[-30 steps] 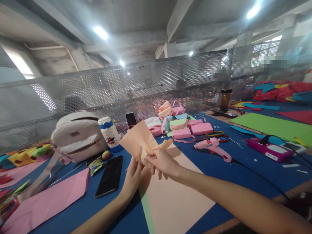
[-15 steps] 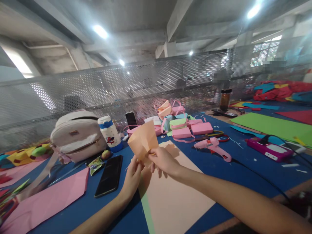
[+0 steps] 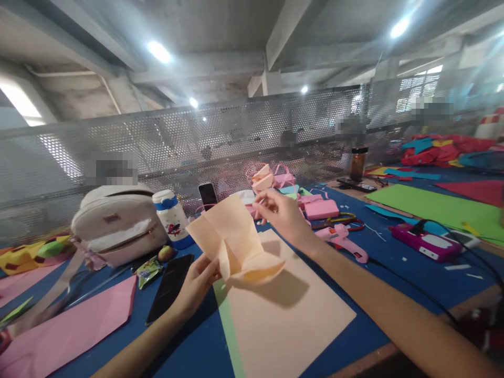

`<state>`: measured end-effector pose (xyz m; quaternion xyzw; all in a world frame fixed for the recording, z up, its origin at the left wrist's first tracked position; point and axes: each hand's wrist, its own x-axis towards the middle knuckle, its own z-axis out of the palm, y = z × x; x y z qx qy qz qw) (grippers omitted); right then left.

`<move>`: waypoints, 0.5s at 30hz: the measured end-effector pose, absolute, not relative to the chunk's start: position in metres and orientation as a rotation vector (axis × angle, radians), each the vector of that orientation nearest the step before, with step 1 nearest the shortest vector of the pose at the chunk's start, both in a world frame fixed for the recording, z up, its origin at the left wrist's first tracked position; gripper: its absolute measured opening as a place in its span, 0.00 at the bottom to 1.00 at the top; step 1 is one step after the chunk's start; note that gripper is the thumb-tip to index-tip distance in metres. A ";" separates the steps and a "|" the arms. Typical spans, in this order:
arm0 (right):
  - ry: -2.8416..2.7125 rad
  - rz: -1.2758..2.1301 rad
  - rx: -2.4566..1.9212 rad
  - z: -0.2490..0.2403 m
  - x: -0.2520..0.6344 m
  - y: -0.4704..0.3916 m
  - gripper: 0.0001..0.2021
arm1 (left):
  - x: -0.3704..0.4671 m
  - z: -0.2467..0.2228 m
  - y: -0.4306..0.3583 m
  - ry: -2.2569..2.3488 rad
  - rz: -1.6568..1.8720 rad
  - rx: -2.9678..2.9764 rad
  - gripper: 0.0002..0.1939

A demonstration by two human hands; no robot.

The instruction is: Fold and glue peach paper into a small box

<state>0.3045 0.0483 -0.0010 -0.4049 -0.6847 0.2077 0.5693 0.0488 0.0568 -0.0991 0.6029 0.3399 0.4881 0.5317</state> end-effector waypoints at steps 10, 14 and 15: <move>-1.886 1.363 -0.885 -0.059 0.314 0.032 0.16 | 0.042 -0.101 0.053 0.669 0.942 1.401 0.20; -1.694 1.498 -0.894 -0.066 0.301 0.032 0.15 | 0.045 -0.104 0.051 0.669 0.919 1.391 0.21; -1.646 1.527 -0.920 -0.067 0.298 0.033 0.15 | 0.045 -0.104 0.050 0.674 0.911 1.397 0.22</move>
